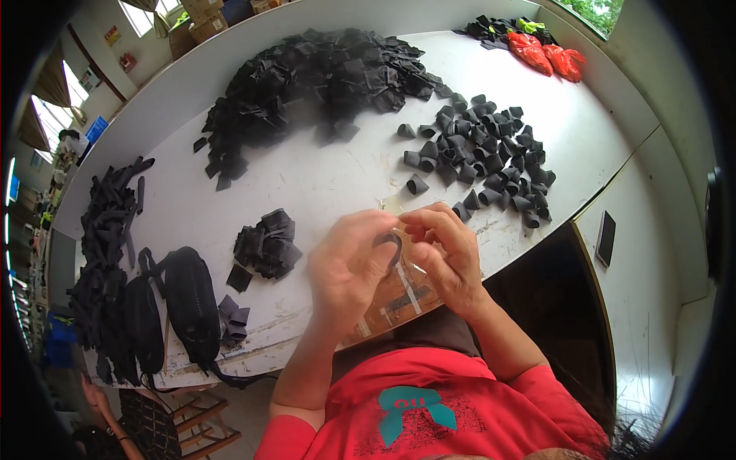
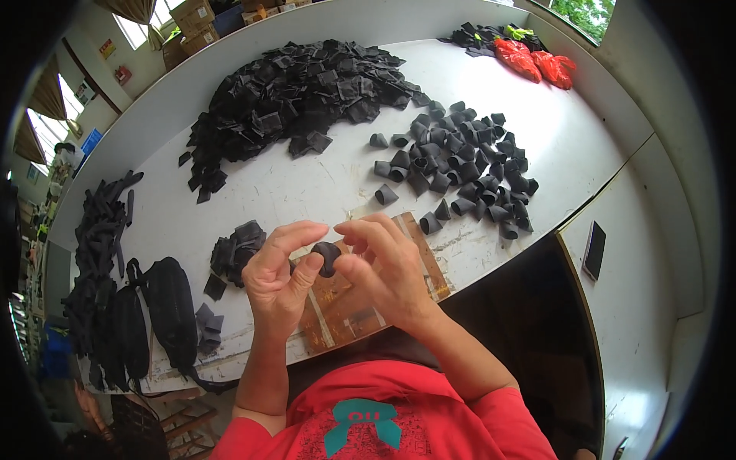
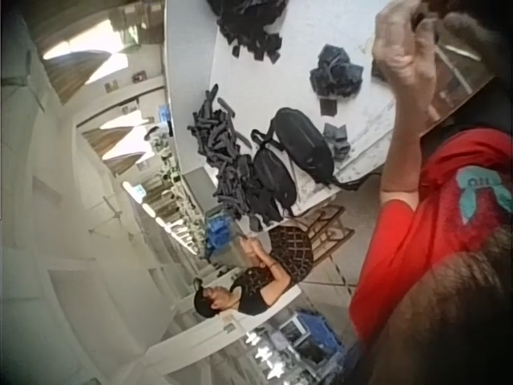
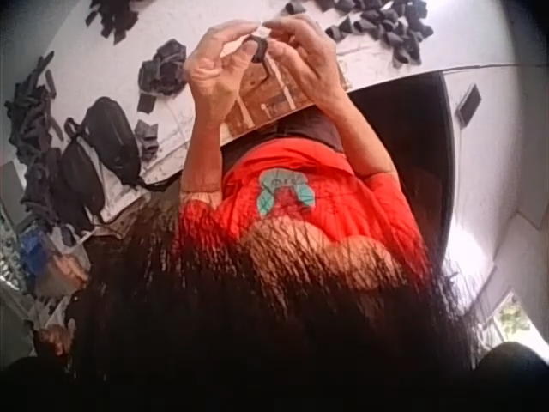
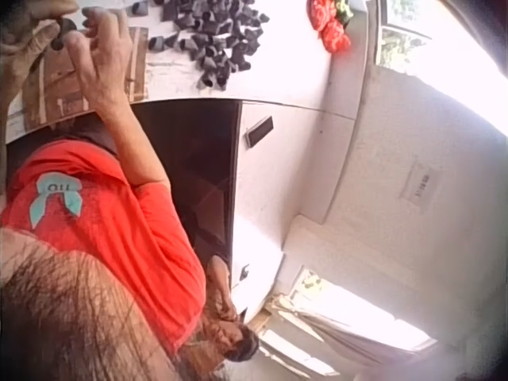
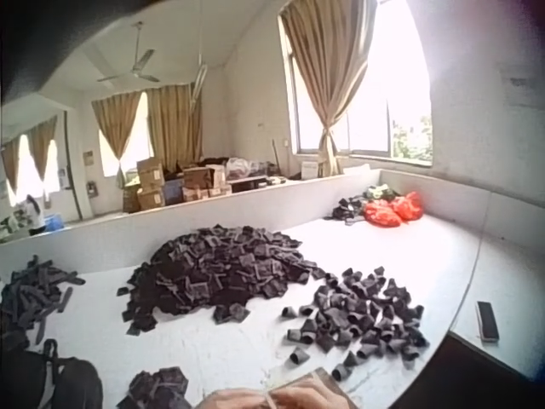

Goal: Folding and gluing small black fabric components on a wooden board at a workshop table.

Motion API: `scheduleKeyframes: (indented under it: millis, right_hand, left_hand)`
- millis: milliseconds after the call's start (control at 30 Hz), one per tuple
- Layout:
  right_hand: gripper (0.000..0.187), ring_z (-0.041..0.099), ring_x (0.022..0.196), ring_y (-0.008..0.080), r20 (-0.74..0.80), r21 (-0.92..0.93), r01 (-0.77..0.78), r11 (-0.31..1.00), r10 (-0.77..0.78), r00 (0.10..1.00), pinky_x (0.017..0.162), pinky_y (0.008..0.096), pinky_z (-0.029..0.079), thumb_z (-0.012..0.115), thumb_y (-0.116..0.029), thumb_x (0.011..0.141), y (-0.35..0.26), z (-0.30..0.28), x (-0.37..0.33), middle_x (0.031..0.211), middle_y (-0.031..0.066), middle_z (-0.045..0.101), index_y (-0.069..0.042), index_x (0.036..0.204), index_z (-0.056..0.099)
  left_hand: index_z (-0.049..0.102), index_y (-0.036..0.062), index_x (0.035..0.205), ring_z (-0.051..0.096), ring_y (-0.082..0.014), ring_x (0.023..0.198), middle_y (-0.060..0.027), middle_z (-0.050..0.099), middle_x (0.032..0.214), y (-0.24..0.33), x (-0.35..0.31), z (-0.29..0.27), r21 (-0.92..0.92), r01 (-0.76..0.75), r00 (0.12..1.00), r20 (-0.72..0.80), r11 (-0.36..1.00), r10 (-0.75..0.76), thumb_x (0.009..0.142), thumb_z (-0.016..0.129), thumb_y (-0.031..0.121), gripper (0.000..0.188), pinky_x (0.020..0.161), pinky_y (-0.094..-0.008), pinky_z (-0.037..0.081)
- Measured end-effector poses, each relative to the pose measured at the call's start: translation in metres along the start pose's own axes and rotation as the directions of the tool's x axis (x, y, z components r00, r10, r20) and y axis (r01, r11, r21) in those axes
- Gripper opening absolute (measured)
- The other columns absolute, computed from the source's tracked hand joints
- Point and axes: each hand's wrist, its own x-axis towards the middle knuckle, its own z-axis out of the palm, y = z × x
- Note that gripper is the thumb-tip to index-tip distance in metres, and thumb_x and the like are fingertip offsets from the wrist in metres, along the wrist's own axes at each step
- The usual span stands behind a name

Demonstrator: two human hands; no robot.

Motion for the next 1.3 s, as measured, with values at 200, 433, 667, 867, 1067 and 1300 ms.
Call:
scheduleKeyframes:
  millis: [200,433,667,867,1067,1300]
  right_hand:
    - [0.034,0.055,0.065,0.0231,-0.001,-0.372,0.326,0.869,-0.351,0.936,0.052,0.0307,0.045,0.074,-0.014,0.062,-0.013,0.01,0.003,0.079,0.0095,0.054,-0.004,0.09,0.058]
    - [0.024,0.053,0.062,0.0197,0.055,-0.456,0.43,0.78,-0.457,0.888,0.049,0.029,0.044,0.068,0.0,0.056,-0.008,0.007,0.008,0.069,0.0049,0.053,-0.003,0.079,0.059]
    - [0.02,0.052,0.062,0.0249,0.071,-0.456,0.429,0.78,-0.449,0.891,0.051,0.0318,0.042,0.063,0.003,0.065,-0.005,0.008,0.001,0.074,0.0101,0.056,0.0,0.084,0.058]
    - [0.019,0.053,0.063,0.0203,0.153,-0.511,0.443,0.737,-0.43,0.89,0.047,0.0299,0.043,0.068,-0.009,0.064,-0.005,0.005,0.004,0.072,0.0045,0.053,-0.005,0.08,0.058]
    - [0.014,0.05,0.058,0.0201,0.203,-0.487,0.465,0.74,-0.422,0.884,0.043,0.0309,0.039,0.065,-0.005,0.065,-0.005,0.001,0.011,0.068,0.0053,0.049,-0.004,0.076,0.057]
    - [0.018,0.043,0.052,0.0037,-0.224,0.112,-0.109,0.988,0.132,0.965,0.046,0.0189,0.031,0.057,-0.011,0.082,0.018,-0.033,0.015,0.059,-0.0028,0.049,0.002,0.07,0.058]
  left_hand:
    - [0.057,-0.0022,0.089,0.056,-0.0146,0.076,-0.0084,0.059,0.085,0.004,-0.001,0.01,-0.565,0.074,0.935,-0.248,0.822,-0.254,0.085,0.054,0.006,0.01,0.07,-0.0269,0.045]
    - [0.055,0.0016,0.085,0.052,-0.0141,0.08,-0.0088,0.057,0.087,-0.003,-0.015,0.01,-0.659,0.118,0.889,-0.264,0.743,-0.375,0.085,0.055,0.01,0.008,0.076,-0.0286,0.041]
    - [0.056,-0.0018,0.092,0.052,-0.0141,0.085,-0.0099,0.058,0.091,0.002,-0.005,0.006,-0.442,0.109,0.939,-0.248,0.89,-0.238,0.082,0.058,0.006,0.013,0.081,-0.027,0.04]
    - [0.06,0.0002,0.087,0.059,-0.0116,0.069,-0.0085,0.063,0.078,0.0,0.008,-0.014,0.085,0.029,0.993,0.115,0.996,-0.038,0.079,0.06,0.003,0.008,0.063,-0.0231,0.047]
    - [0.059,-0.0012,0.086,0.057,-0.0096,0.064,-0.0064,0.062,0.073,-0.02,-0.005,-0.013,0.074,0.011,0.999,0.036,0.997,-0.014,0.081,0.059,0.004,0.007,0.06,-0.0218,0.046]
    - [0.054,-0.0027,0.097,0.051,-0.0084,0.061,-0.0039,0.055,0.072,-0.103,-0.065,-0.042,0.512,0.428,0.888,-0.394,0.745,-0.239,0.081,0.06,0.013,0.023,0.058,-0.0222,0.044]
